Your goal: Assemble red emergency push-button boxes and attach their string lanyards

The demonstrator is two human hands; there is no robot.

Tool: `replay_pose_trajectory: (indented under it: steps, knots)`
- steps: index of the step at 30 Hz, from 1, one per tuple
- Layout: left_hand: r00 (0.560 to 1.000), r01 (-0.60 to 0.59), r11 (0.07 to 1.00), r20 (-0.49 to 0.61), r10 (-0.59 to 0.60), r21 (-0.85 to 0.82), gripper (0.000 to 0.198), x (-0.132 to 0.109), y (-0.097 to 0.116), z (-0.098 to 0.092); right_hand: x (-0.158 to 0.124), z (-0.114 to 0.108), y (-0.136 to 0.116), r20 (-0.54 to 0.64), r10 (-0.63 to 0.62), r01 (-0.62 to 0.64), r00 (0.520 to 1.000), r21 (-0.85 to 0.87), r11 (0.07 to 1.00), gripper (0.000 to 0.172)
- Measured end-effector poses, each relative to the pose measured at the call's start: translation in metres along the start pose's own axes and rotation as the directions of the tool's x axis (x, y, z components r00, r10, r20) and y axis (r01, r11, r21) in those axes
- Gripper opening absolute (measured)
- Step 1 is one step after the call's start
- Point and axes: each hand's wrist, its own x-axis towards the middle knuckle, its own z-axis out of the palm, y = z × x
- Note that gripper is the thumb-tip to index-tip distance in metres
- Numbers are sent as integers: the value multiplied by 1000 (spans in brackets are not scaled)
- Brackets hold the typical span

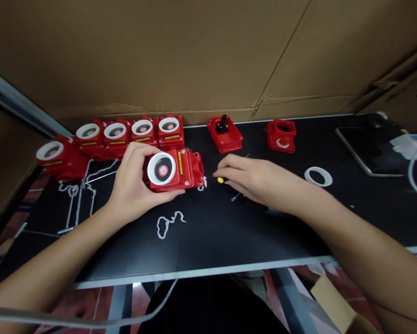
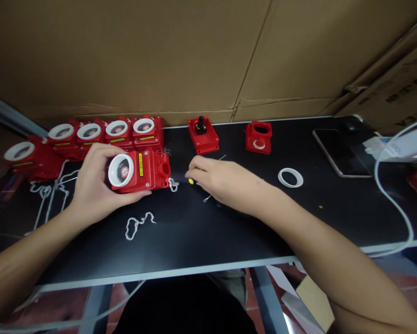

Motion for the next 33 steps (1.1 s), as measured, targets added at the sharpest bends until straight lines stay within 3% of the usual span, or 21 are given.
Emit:
replay_pose_trajectory:
  steps: [2, 3, 5, 7, 8, 9, 12, 15, 19, 25, 28, 33]
  knots:
    - [1000, 0, 1000, -1, 0, -2, 80, 0, -2, 1, -3, -16, 1, -250, 30, -25, 968, 25, 999, 24]
    - [1000, 4, 1000, -2, -4, -4, 79, 0, -3, 1, -4, -25, 2, -396, 53, -44, 917, 32, 999, 19]
    - [1000, 13, 1000, 1, -13, -8, 78, 0, -5, 2, -4, -39, 5, -648, 183, -103, 739, 160, 982, 16]
    - [1000, 25, 1000, 6, -25, -8, 77, 0, -6, 1, -1, -44, 7, -732, 416, -77, 540, 449, 890, 31]
    - [1000, 30, 1000, 5, -30, -8, 76, 0, -6, 1, 2, -44, 8, -696, 538, -40, 476, 594, 803, 37]
    - [999, 32, 999, 3, -32, -10, 76, 0, -6, 0, 5, -42, 9, -633, 633, -5, 445, 705, 709, 42]
    - [999, 47, 999, -4, -47, -15, 75, 0, -6, -2, 14, -33, 6, -482, 743, 49, 465, 851, 522, 52]
    - [998, 70, 997, -6, -70, -27, 75, 0, -5, -2, 17, -24, 1, -427, 724, 72, 542, 882, 466, 49]
    - [996, 84, 996, -21, -85, -36, 73, 0, -3, -1, 15, -18, -6, -410, 691, 25, 595, 869, 494, 40]
    - [994, 111, 994, -10, -111, -10, 73, 0, -4, -1, 12, -18, -6, -421, 704, -116, 573, 808, 578, 45]
    - [992, 127, 992, -10, -127, -27, 74, -1, -5, -1, 12, -17, -4, -434, 701, -110, 566, 803, 586, 46]
    - [993, 120, 992, -16, -120, -36, 76, 0, -5, -1, 12, -15, -3, -443, 663, -35, 603, 816, 577, 37]
